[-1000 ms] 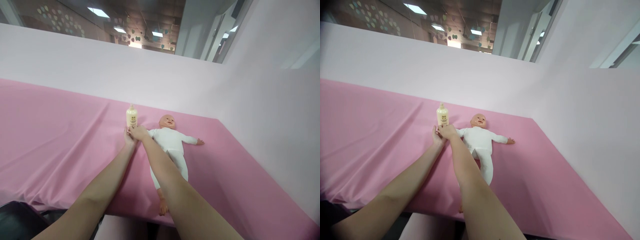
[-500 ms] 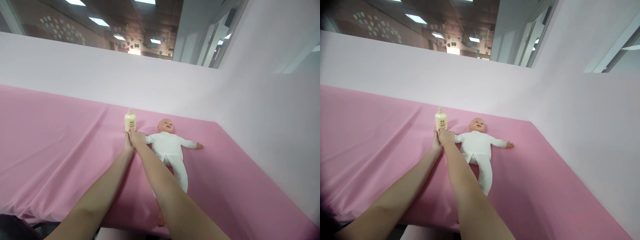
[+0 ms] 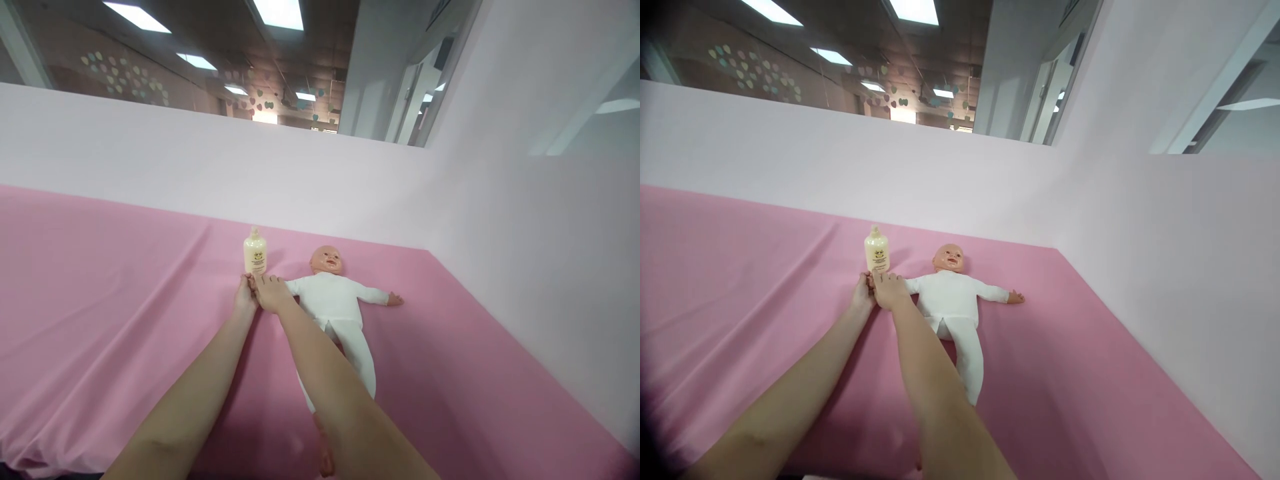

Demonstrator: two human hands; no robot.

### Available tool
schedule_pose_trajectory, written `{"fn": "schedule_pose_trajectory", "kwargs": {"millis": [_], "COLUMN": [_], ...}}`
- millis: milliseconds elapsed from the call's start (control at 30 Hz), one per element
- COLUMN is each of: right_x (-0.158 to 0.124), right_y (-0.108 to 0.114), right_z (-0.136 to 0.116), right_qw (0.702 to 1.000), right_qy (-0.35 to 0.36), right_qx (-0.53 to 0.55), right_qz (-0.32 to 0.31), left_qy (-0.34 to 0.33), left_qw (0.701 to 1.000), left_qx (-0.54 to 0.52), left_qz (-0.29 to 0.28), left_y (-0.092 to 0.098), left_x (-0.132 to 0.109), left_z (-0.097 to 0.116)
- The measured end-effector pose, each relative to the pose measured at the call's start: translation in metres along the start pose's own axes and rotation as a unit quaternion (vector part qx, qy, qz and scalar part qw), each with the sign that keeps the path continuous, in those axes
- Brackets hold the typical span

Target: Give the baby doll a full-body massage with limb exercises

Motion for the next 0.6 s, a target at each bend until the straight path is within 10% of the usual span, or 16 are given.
{"fn": "schedule_pose_trajectory", "kwargs": {"millis": [233, 600], "right_x": [-0.038, -0.178], "right_y": [0.025, 0.068], "right_z": [0.008, 0.062], "right_qw": [0.997, 0.982], "right_qy": [0.035, 0.041], "right_qx": [0.059, 0.182], "right_qz": [-0.027, -0.031], "left_qy": [-0.047, -0.163], "left_qw": [0.999, 0.97], "left_qx": [0.017, 0.155], "left_qz": [0.019, 0.097], "left_y": [0.005, 0.018], "left_x": [-0.002, 0.0], "left_z": [0.006, 0.027]}}
Point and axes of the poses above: each hand's wrist, its own x-axis towards the middle knuckle, its own y-axis out of the back of the hand, z = x × y, the point moved 2 cm from there along x, towards the middle knuckle
